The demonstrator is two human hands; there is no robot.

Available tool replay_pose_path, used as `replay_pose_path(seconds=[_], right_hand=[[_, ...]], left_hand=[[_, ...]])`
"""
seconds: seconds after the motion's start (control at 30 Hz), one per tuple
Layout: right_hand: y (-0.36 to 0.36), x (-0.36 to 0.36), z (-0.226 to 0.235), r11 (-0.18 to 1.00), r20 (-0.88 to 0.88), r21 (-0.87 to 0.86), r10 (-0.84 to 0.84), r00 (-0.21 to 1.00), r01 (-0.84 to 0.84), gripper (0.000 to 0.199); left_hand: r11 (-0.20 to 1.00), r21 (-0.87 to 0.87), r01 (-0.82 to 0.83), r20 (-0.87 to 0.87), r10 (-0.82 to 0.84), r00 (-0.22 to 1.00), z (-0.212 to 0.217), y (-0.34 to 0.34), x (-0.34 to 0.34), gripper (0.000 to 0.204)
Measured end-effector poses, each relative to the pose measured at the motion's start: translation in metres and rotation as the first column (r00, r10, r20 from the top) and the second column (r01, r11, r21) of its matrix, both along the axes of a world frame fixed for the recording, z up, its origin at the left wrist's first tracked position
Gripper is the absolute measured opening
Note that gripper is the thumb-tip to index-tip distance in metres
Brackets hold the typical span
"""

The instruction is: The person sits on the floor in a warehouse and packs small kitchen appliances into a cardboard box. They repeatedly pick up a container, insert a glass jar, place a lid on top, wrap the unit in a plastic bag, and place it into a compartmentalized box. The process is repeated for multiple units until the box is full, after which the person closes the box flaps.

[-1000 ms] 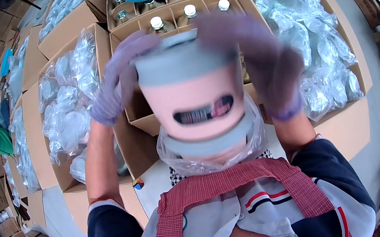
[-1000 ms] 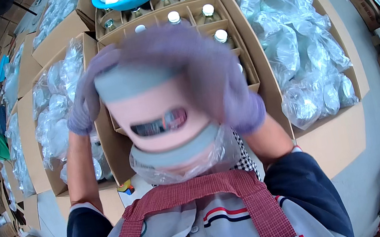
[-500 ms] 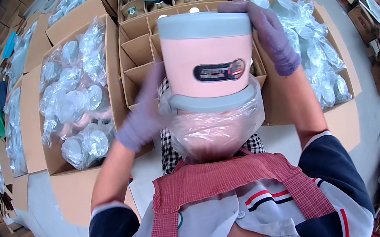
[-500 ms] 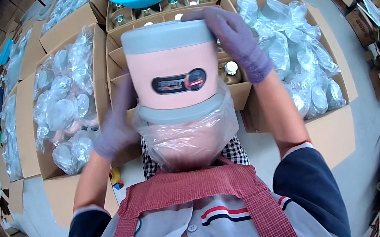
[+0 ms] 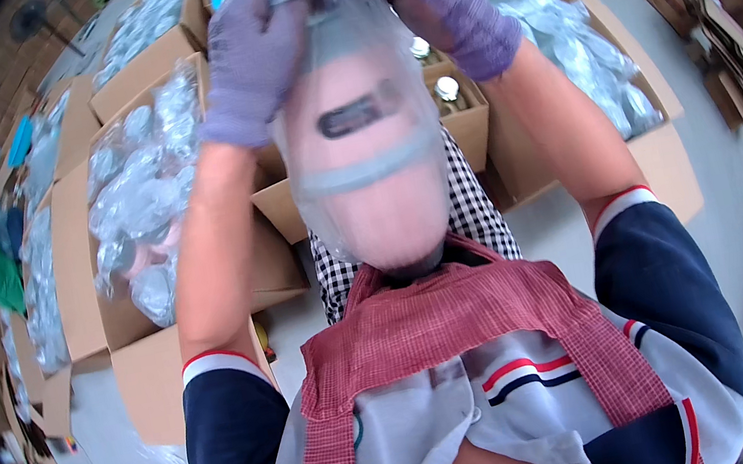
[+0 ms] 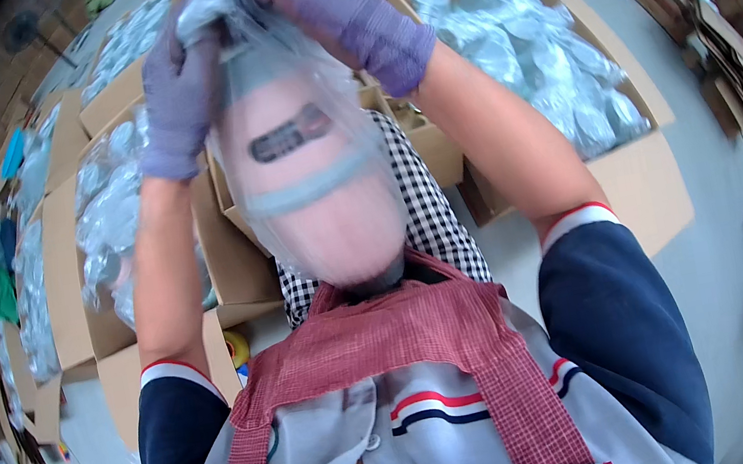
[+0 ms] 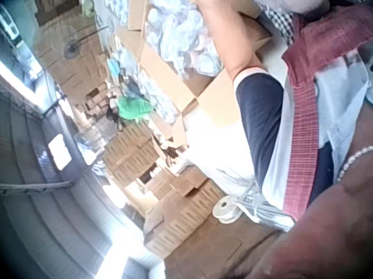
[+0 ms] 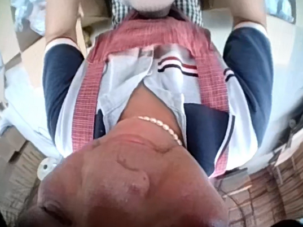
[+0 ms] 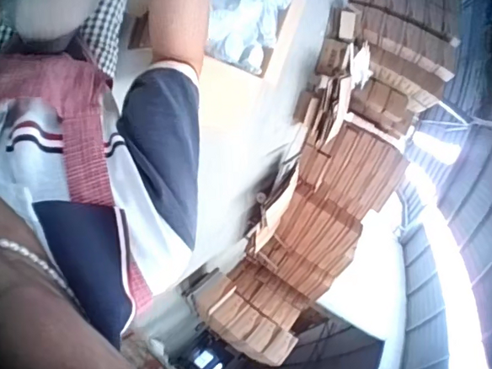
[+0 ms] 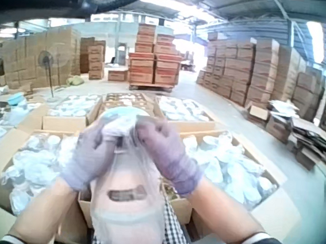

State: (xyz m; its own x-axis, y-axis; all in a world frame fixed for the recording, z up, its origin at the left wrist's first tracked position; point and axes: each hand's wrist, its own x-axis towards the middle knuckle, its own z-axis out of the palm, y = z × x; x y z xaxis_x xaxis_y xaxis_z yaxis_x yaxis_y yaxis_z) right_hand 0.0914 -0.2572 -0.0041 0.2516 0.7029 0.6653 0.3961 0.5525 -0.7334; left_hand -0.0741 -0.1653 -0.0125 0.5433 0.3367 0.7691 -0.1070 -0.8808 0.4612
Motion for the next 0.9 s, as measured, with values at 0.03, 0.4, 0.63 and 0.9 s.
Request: replay_pose_path(seconds=[0.03,0.4,0.63,0.9], right_hand=[[0.002,0.008,-0.001,0.988,-0.243,0.104,0.138,0.960,-0.116,0.018],[-0.060,-0.016,-0.241,0.953,0.121,-0.291,-0.046,0.992,0.080,0.037],[-0.241,0.079,-0.154,0.740,-0.064,-0.394,-0.613,0.787,0.545,0.033],[-0.332,0.215,-0.146,-0.182,-0.027,0.174,-0.983,-0.180,0.968,0.032]], left_hand=[[0.991,0.132,-0.036,-0.155,0.056,0.986,-0.007,0.016,-0.004,0.028],[0.233,-0.913,-0.335,-0.324,0.086,0.942,-0.181,0.231,-0.048,0.053],[0.375,-0.862,0.342,0.036,-0.628,0.777,-0.103,0.128,0.207,0.046],[0.314,-0.789,0.528,-0.262,-0.950,0.173,-0.221,-0.157,0.515,0.054]])
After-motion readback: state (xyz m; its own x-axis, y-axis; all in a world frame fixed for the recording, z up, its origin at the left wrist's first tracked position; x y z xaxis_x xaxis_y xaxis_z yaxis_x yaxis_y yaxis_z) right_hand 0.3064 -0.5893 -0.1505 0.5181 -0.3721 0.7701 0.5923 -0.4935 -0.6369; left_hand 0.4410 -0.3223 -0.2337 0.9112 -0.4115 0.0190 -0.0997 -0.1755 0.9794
